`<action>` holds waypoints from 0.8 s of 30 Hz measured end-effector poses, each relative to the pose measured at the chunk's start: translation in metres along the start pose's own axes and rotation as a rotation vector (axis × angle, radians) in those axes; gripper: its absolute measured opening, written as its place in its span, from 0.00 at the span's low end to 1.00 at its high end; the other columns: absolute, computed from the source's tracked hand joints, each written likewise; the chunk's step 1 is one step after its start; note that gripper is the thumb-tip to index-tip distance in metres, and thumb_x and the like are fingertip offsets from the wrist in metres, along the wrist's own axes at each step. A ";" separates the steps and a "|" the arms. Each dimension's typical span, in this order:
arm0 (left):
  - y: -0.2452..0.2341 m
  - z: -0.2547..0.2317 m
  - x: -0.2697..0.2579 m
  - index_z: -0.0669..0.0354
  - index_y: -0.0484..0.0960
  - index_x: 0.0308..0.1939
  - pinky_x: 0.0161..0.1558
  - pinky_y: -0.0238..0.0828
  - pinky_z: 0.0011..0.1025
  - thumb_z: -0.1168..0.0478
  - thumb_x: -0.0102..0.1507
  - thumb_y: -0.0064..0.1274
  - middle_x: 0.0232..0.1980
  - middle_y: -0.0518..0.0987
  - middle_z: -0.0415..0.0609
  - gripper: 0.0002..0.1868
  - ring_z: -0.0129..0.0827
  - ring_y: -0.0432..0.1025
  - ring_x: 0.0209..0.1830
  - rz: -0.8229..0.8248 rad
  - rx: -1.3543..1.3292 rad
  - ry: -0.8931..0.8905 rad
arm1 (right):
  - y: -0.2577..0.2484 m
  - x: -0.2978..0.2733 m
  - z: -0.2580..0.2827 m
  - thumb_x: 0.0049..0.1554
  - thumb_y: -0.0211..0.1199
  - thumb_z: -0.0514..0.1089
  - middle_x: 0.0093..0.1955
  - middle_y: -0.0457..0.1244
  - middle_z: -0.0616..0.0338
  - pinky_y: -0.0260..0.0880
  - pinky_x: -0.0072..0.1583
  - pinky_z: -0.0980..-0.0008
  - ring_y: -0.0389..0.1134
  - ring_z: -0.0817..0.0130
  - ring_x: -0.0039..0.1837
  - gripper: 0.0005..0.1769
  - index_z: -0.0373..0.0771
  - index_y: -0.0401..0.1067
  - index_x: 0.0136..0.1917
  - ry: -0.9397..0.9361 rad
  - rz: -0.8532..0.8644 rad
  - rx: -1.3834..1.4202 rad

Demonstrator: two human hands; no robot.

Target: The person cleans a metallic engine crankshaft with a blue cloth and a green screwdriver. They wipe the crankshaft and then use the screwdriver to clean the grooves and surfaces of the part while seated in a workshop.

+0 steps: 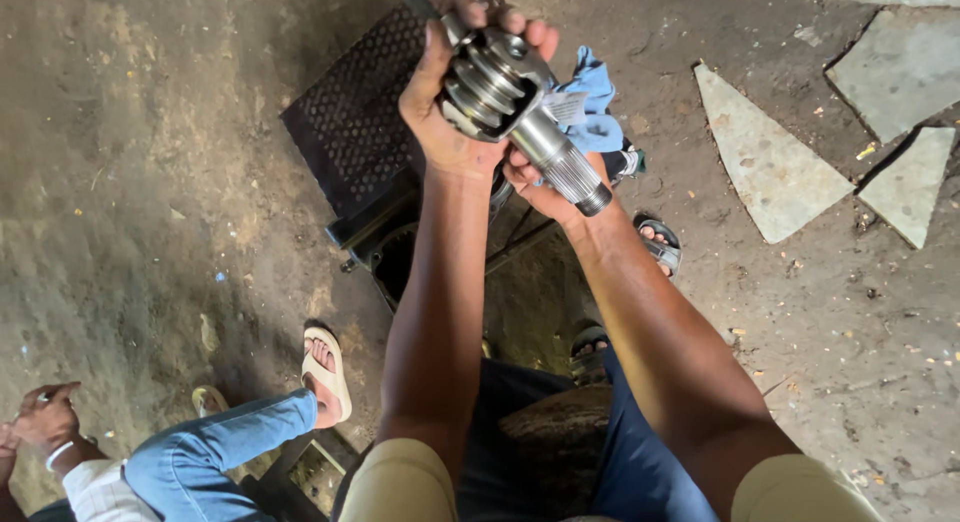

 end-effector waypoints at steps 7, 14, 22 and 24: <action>-0.006 -0.018 -0.015 0.68 0.76 0.54 0.68 0.68 0.48 0.51 0.79 0.43 0.53 0.80 0.59 0.19 0.50 0.76 0.57 -0.238 0.026 0.251 | -0.029 0.014 0.008 0.67 0.58 0.37 0.48 0.68 0.54 0.71 0.48 0.65 0.70 0.67 0.45 0.06 0.34 0.70 0.57 -0.198 -0.219 -0.296; -0.030 -0.038 -0.033 0.70 0.76 0.56 0.56 0.76 0.46 0.50 0.76 0.37 0.49 0.80 0.61 0.24 0.50 0.78 0.50 -0.575 0.001 0.368 | 0.004 -0.003 0.051 0.55 0.62 0.29 0.54 0.68 0.61 0.75 0.59 0.61 0.71 0.66 0.56 0.18 0.37 0.68 0.59 -0.552 -0.414 -0.641; -0.025 -0.071 -0.044 0.70 0.76 0.54 0.38 0.82 0.40 0.56 0.70 0.37 0.45 0.78 0.58 0.20 0.40 0.80 0.35 -1.050 0.483 0.265 | 0.103 -0.037 0.100 0.52 0.67 0.70 0.56 0.67 0.53 0.73 0.58 0.52 0.71 0.57 0.56 0.37 0.39 0.71 0.60 -0.583 -0.049 -0.325; -0.004 -0.067 -0.028 0.76 0.77 0.53 0.31 0.80 0.39 0.55 0.72 0.41 0.44 0.77 0.62 0.22 0.40 0.77 0.30 -0.902 0.663 0.201 | 0.113 -0.031 0.088 0.50 0.69 0.67 0.59 0.69 0.51 0.74 0.59 0.54 0.72 0.56 0.59 0.36 0.40 0.72 0.61 -0.454 0.035 -0.423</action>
Point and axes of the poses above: each hand's wrist, its own x-axis towards the middle knuckle, its own y-axis out of the palm, z = x × y, the point moved 9 cm from there along x, towards the middle knuckle
